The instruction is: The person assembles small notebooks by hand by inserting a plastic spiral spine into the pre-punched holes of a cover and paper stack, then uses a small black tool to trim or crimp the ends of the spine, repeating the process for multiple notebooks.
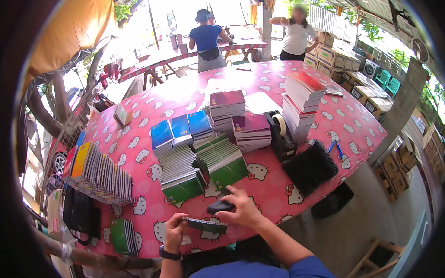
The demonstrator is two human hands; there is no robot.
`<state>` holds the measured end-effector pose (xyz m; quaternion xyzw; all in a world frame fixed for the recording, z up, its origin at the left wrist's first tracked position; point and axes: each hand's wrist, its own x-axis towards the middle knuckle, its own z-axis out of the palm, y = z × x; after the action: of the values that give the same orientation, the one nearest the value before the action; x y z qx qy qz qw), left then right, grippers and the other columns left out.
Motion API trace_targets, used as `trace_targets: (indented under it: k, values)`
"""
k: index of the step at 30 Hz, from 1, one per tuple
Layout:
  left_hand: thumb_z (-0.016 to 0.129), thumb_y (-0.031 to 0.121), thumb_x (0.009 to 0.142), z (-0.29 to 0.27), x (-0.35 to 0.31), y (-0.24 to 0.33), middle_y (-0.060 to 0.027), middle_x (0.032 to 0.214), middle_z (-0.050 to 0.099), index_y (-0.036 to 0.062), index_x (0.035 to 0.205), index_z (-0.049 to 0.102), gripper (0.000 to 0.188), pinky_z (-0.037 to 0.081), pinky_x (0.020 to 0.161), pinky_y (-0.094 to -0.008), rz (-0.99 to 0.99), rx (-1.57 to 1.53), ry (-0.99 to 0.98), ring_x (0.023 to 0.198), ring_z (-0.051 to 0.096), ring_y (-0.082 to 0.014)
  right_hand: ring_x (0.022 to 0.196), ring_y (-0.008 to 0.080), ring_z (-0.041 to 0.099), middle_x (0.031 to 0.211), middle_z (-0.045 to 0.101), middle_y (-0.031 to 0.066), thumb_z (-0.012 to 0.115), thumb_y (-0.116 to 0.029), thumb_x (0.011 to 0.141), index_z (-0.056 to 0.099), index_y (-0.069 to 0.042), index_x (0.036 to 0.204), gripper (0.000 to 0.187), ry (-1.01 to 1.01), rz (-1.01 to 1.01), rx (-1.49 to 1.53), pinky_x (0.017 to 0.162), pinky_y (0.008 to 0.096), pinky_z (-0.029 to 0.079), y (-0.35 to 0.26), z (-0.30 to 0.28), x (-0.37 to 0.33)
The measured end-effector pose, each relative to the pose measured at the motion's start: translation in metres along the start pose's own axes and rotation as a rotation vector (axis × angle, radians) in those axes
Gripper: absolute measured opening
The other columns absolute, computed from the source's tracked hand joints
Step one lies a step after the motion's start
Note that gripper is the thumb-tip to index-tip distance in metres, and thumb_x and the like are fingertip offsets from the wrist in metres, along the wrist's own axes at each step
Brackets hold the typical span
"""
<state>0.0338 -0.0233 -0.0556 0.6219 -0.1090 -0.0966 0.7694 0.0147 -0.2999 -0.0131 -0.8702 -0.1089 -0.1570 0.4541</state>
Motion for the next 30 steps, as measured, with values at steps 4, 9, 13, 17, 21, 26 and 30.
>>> trace_targets:
  k: [4, 9, 13, 17, 21, 26, 30]
  values:
    - [0.066, -0.002, 0.083, 0.02, 0.005, 0.045, -0.0039, 0.095, 0.061, -0.0018, 0.099, 0.064, 0.016, 0.047, 0.076, -0.0231, 0.008, -0.059, -0.07, 0.086, 0.058, -0.0095, 0.117, 0.0392, 0.048, 0.129, 0.053, 0.0184, 0.077, -0.036, 0.072, 0.065, -0.006, 0.108, 0.049, -0.162, 0.001, -0.543, 0.097, 0.045, 0.042, 0.022, -0.032, -0.022]
    - [0.068, -0.005, 0.08, 0.046, 0.015, 0.088, -0.0057, 0.089, 0.066, -0.0015, 0.095, 0.066, 0.016, 0.05, 0.071, -0.0237, 0.164, 0.311, -0.022, 0.081, 0.061, -0.0096, 0.11, 0.0318, 0.055, 0.123, 0.058, 0.0147, 0.071, -0.021, 0.079, 0.059, -0.007, 0.117, 0.042, -0.022, -0.043, -0.015, 0.093, 0.0386, 0.046, -0.057, -0.035, 0.004]
    - [0.069, -0.006, 0.079, 0.077, 0.025, 0.095, -0.0074, 0.09, 0.067, -0.0031, 0.096, 0.064, 0.018, 0.053, 0.072, -0.0244, 0.112, 0.154, -0.035, 0.083, 0.064, -0.012, 0.098, 0.0285, 0.061, 0.11, 0.062, 0.0128, 0.077, -0.011, 0.073, 0.062, -0.004, 0.11, 0.04, 0.068, -0.229, 0.055, 0.078, 0.0365, 0.051, -0.091, -0.013, 0.008]
    - [0.068, -0.008, 0.079, 0.073, 0.016, 0.089, -0.0091, 0.091, 0.066, -0.004, 0.098, 0.063, 0.019, 0.056, 0.073, -0.0259, 0.096, 0.006, -0.053, 0.084, 0.065, -0.014, 0.087, 0.0271, 0.058, 0.097, 0.059, 0.0117, 0.073, -0.003, 0.073, 0.062, -0.004, 0.111, 0.039, 0.128, -0.201, 0.067, 0.07, 0.0342, 0.05, -0.086, 0.0, 0.007]
    - [0.071, -0.004, 0.079, 0.07, 0.012, 0.082, -0.0056, 0.086, 0.068, -0.0017, 0.095, 0.065, 0.017, 0.048, 0.057, -0.0175, 0.126, -0.056, -0.018, 0.07, 0.061, -0.0056, 0.088, 0.0267, 0.058, 0.098, 0.059, 0.0112, 0.073, -0.004, 0.075, 0.062, -0.005, 0.112, 0.039, -0.002, -0.224, 0.06, 0.071, 0.0341, 0.05, -0.089, 0.003, 0.008]
    - [0.071, -0.004, 0.079, 0.071, 0.012, 0.078, -0.006, 0.088, 0.068, -0.0012, 0.094, 0.066, 0.017, 0.052, 0.067, -0.0206, 0.11, -0.058, -0.027, 0.078, 0.063, -0.0084, 0.081, 0.0252, 0.06, 0.087, 0.061, 0.0096, 0.071, -0.008, 0.08, 0.061, -0.003, 0.108, 0.03, 0.098, -0.146, 0.197, 0.07, 0.0336, 0.05, -0.092, 0.006, 0.008]
    - [0.072, -0.004, 0.078, 0.071, 0.012, 0.077, -0.0063, 0.089, 0.068, -0.0005, 0.094, 0.067, 0.017, 0.053, 0.073, -0.0227, 0.084, -0.056, -0.034, 0.083, 0.064, -0.0098, 0.078, 0.0224, 0.062, 0.085, 0.061, 0.0087, 0.072, -0.01, 0.08, 0.063, -0.003, 0.102, 0.025, 0.103, -0.171, 0.222, 0.067, 0.0316, 0.051, -0.091, 0.005, 0.011]
